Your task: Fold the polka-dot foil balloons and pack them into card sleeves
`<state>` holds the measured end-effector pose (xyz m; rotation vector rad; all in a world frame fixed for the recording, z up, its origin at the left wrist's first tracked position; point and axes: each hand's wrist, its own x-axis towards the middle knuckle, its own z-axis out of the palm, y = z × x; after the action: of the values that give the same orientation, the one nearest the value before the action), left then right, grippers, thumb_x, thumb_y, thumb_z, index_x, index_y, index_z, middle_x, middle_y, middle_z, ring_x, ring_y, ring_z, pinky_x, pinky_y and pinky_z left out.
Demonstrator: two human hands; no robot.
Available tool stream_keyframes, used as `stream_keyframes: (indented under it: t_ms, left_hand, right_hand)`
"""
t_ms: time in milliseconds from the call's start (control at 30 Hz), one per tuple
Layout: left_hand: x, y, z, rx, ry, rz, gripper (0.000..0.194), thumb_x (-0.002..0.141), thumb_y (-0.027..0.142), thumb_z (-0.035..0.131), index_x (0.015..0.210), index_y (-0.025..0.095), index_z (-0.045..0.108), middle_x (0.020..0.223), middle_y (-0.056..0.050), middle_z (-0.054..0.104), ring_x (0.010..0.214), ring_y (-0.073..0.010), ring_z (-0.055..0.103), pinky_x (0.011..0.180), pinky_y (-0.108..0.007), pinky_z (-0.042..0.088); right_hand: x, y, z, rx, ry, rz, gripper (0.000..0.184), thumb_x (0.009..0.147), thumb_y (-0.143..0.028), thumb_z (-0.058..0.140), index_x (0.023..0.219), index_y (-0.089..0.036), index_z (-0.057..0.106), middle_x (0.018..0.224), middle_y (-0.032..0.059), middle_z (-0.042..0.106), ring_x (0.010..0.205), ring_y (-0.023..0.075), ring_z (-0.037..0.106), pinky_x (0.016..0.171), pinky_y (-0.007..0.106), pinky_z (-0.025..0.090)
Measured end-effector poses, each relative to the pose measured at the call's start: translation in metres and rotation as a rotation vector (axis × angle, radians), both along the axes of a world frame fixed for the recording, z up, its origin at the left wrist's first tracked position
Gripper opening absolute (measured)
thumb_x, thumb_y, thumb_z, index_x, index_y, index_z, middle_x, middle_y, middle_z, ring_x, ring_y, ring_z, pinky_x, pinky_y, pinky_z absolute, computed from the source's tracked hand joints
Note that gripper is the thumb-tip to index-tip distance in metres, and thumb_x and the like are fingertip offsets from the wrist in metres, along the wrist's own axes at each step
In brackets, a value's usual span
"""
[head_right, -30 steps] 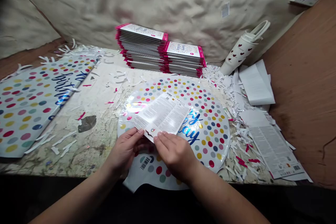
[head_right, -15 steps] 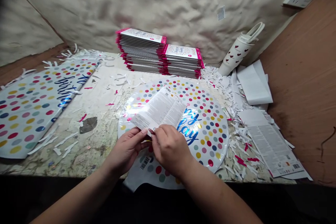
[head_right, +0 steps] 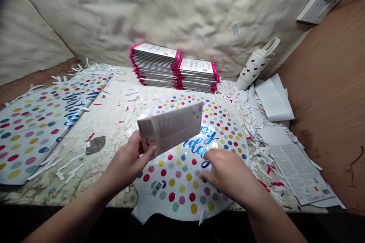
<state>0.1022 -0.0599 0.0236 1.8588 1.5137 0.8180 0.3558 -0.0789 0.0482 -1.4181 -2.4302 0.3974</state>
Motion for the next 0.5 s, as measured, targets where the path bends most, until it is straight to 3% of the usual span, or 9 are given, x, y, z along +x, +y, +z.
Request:
stream_keyframes:
  t_ms: [67, 133, 233, 300, 367, 400, 433, 500]
  left_hand:
    - [0.0, 0.001, 0.022, 0.209, 0.216, -0.21, 0.016, 0.083, 0.02, 0.046, 0.097, 0.021, 0.054, 0.063, 0.0, 0.06, 0.054, -0.017, 0.057, 0.051, -0.027, 0.043]
    - [0.001, 0.004, 0.043, 0.445, 0.217, -0.365, 0.02, 0.084, 0.015, 0.046, 0.097, 0.025, 0.056, 0.07, 0.0, 0.064, 0.062, -0.0167, 0.061, 0.061, -0.028, 0.047]
    - [0.002, 0.015, 0.061, 0.612, -0.086, -0.225, 0.048, 0.076, 0.018, 0.064, 0.12, 0.028, 0.047, 0.105, -0.004, 0.064, 0.094, -0.0213, 0.061, 0.084, -0.034, 0.048]
    - [0.0, 0.026, 0.062, 0.487, -0.218, -0.242, 0.058, 0.075, 0.022, 0.065, 0.128, 0.027, 0.041, 0.111, -0.006, 0.062, 0.097, -0.022, 0.061, 0.083, -0.032, 0.05]
    - [-0.003, 0.039, 0.06, 0.392, -0.138, -0.396, 0.04, 0.082, 0.02, 0.056, 0.122, 0.025, 0.051, 0.102, -0.004, 0.067, 0.087, -0.0189, 0.065, 0.075, -0.028, 0.053]
    - [-0.005, 0.048, 0.061, 0.437, -0.052, -0.419, 0.032, 0.085, 0.018, 0.052, 0.116, 0.024, 0.057, 0.099, -0.004, 0.069, 0.084, -0.0178, 0.066, 0.075, -0.027, 0.053]
    - [-0.008, 0.06, 0.063, 0.546, 0.033, -0.383, 0.029, 0.085, 0.016, 0.049, 0.111, 0.023, 0.06, 0.1, -0.004, 0.069, 0.086, -0.018, 0.065, 0.078, -0.027, 0.052]
    - [-0.015, 0.098, 0.074, 0.838, 0.169, -0.193, 0.033, 0.084, 0.016, 0.05, 0.115, 0.021, 0.059, 0.115, -0.006, 0.063, 0.102, -0.0215, 0.06, 0.092, -0.034, 0.046]
  right_hand:
    - [0.002, 0.004, 0.016, 0.285, 0.133, -0.142, 0.048, 0.067, -0.033, 0.072, 0.111, -0.02, 0.06, 0.111, 0.0132, 0.061, 0.104, 0.033, 0.056, 0.084, 0.048, 0.049]
    - [-0.005, 0.013, 0.025, 0.289, 0.358, -0.036, 0.043, 0.074, -0.032, 0.067, 0.116, -0.023, 0.058, 0.121, 0.0107, 0.057, 0.115, 0.0309, 0.05, 0.093, 0.049, 0.044]
    - [-0.018, 0.03, 0.022, 0.125, 0.82, 0.009, 0.018, 0.083, -0.024, 0.057, 0.099, -0.028, 0.066, 0.098, 0.0038, 0.069, 0.094, 0.0235, 0.064, 0.079, 0.04, 0.054]
    - [-0.021, 0.041, 0.011, 0.116, 1.122, -0.118, 0.018, 0.084, -0.026, 0.056, 0.1, -0.029, 0.063, 0.093, 0.0029, 0.07, 0.088, 0.0225, 0.066, 0.076, 0.039, 0.055]
    - [-0.015, 0.051, -0.001, 0.08, 1.255, -0.179, 0.03, 0.084, -0.035, 0.056, 0.113, -0.028, 0.056, 0.106, 0.0068, 0.067, 0.097, 0.0249, 0.063, 0.081, 0.043, 0.053]
    - [-0.009, 0.055, -0.006, 0.05, 1.272, -0.193, 0.038, 0.083, -0.039, 0.056, 0.119, -0.026, 0.051, 0.113, 0.0095, 0.063, 0.101, 0.0261, 0.061, 0.083, 0.045, 0.052]
    - [-0.001, 0.058, -0.01, 0.024, 1.281, -0.219, 0.044, 0.083, -0.042, 0.055, 0.123, -0.025, 0.047, 0.118, 0.0116, 0.06, 0.103, 0.0267, 0.06, 0.086, 0.046, 0.05]
    - [0.017, 0.06, -0.017, -0.005, 1.301, -0.322, 0.048, 0.083, -0.043, 0.054, 0.126, -0.025, 0.043, 0.119, 0.0129, 0.059, 0.101, 0.0257, 0.061, 0.088, 0.046, 0.049]
